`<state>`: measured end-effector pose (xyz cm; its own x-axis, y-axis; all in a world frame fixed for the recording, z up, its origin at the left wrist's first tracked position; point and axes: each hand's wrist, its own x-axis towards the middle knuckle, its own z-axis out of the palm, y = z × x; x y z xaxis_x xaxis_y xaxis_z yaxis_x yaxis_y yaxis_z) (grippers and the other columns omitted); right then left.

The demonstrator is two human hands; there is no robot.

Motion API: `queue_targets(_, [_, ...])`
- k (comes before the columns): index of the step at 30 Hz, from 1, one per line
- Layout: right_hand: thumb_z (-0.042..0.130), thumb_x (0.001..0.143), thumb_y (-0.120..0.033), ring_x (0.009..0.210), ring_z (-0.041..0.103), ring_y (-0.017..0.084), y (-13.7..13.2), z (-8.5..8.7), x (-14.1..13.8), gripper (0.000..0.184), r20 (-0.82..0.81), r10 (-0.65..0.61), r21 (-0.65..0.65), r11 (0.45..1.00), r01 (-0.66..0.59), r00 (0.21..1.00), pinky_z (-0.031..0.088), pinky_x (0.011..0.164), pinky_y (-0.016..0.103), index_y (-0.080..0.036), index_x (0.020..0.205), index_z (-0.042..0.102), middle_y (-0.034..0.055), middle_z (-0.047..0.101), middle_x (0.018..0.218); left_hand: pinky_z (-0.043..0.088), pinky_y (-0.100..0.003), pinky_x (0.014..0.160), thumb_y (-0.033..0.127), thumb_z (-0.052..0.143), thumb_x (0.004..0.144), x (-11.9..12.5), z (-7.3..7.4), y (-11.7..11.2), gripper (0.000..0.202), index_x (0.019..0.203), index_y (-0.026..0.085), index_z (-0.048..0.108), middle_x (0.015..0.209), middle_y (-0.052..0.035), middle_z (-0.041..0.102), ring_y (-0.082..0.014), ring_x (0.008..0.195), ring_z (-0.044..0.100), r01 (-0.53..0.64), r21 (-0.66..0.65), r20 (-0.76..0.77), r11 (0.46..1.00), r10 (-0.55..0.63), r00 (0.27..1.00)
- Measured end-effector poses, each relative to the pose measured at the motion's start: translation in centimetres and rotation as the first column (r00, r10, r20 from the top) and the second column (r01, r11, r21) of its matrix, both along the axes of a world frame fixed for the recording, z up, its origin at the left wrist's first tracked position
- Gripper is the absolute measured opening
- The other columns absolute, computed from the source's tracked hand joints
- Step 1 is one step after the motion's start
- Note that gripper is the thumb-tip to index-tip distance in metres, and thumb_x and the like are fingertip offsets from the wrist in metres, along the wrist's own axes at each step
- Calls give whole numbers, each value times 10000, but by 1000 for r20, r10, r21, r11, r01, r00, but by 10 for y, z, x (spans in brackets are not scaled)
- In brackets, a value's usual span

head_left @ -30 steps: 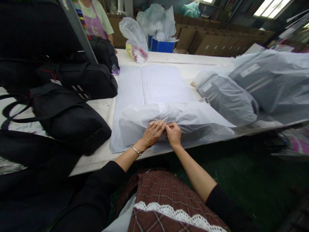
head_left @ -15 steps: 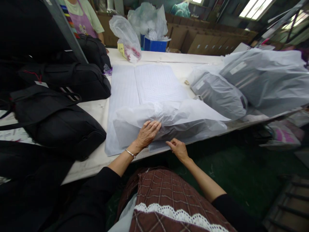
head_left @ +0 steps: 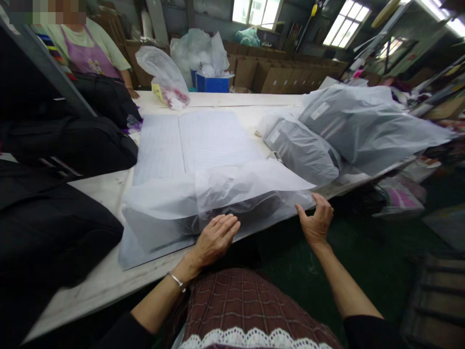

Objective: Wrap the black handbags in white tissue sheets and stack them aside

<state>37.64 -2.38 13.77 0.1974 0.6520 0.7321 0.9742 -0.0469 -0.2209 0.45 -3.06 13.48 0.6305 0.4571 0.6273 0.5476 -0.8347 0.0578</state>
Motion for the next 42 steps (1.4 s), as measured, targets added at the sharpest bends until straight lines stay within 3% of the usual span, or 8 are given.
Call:
queue_targets(6, [610, 881, -374, 1366, 377, 335, 70, 32, 44, 516, 202, 254, -108, 966, -236, 946, 270, 1132, 540, -181, 1350, 513, 164, 475, 1429, 341, -425, 1155, 240, 462, 963, 107, -5, 28, 463, 1416, 140, 456, 1483, -121, 473, -242, 1394, 402, -130, 13, -177, 991, 131, 976])
queue_targets(9, [575, 904, -279, 1253, 517, 268, 102, 40, 59, 203, 164, 531, -186, 845, -502, 832, 282, 1135, 503, -242, 1074, 681, 74, 655, 1220, 390, -407, 1089, 347, 500, 960, 141, -5, 46, 548, 1460, 148, 398, 1478, -136, 477, -260, 1352, 452, -302, -24, -235, 953, 288, 928])
queue_targets(13, [540, 927, -257, 1020, 642, 220, 143, 61, 77, 163, 59, 767, -171, 639, -750, 639, 415, 1016, 404, -214, 938, 697, 56, 726, 978, 407, -407, 1047, 470, 500, 950, 171, -1, 62, 626, 1477, 155, 376, 1440, -142, 518, -282, 1320, 479, -443, -40, -285, 895, 415, 864])
queue_targets(23, [551, 912, -288, 791, 632, 209, 195, 138, 75, 167, 88, 925, -360, 376, -854, 370, 432, 746, 318, -200, 907, 693, 53, 707, 858, 490, -364, 944, 556, 392, 971, 244, 37, 117, 583, 1393, 161, 465, 1371, -129, 575, -251, 1179, 589, -567, -122, -348, 815, 500, 793])
queue_targets(27, [556, 940, -292, 711, 588, 180, 174, 122, 74, 184, 119, 961, -438, 277, -855, 250, 386, 702, 302, -190, 842, 673, 40, 667, 750, 535, -289, 761, 458, 363, 1010, 263, 38, 133, 414, 1195, 173, 600, 972, -64, 724, -187, 816, 684, -574, -177, -455, 799, 451, 768])
queue_targets(33, [531, 973, -250, 688, 561, 172, 147, 79, 79, 218, 166, 972, -428, 224, -876, 167, 344, 677, 304, -162, 804, 637, 37, 632, 719, 506, -343, 884, 218, 425, 973, 272, 46, 142, 265, 1142, 150, 617, 987, -99, 711, -219, 869, 669, -574, -106, -462, 812, 471, 752])
queue_targets(38, [511, 987, -260, 676, 547, 170, 145, 77, 83, 231, 180, 967, -381, 239, -893, 182, 338, 695, 307, -169, 814, 634, 28, 605, 703, 510, -349, 820, 433, 474, 970, 250, 40, 111, 348, 1153, 175, 618, 953, -94, 714, -221, 876, 665, -554, -72, -412, 830, 481, 774])
queue_targets(42, [511, 982, -238, 679, 541, 170, 145, 71, 86, 218, 188, 966, -409, 239, -881, 175, 335, 701, 311, -173, 806, 620, 25, 594, 702, 499, -378, 821, 469, 484, 964, 222, 20, 79, 376, 960, 148, 679, 840, -104, 708, -227, 852, 676, -649, -10, -285, 761, 620, 731])
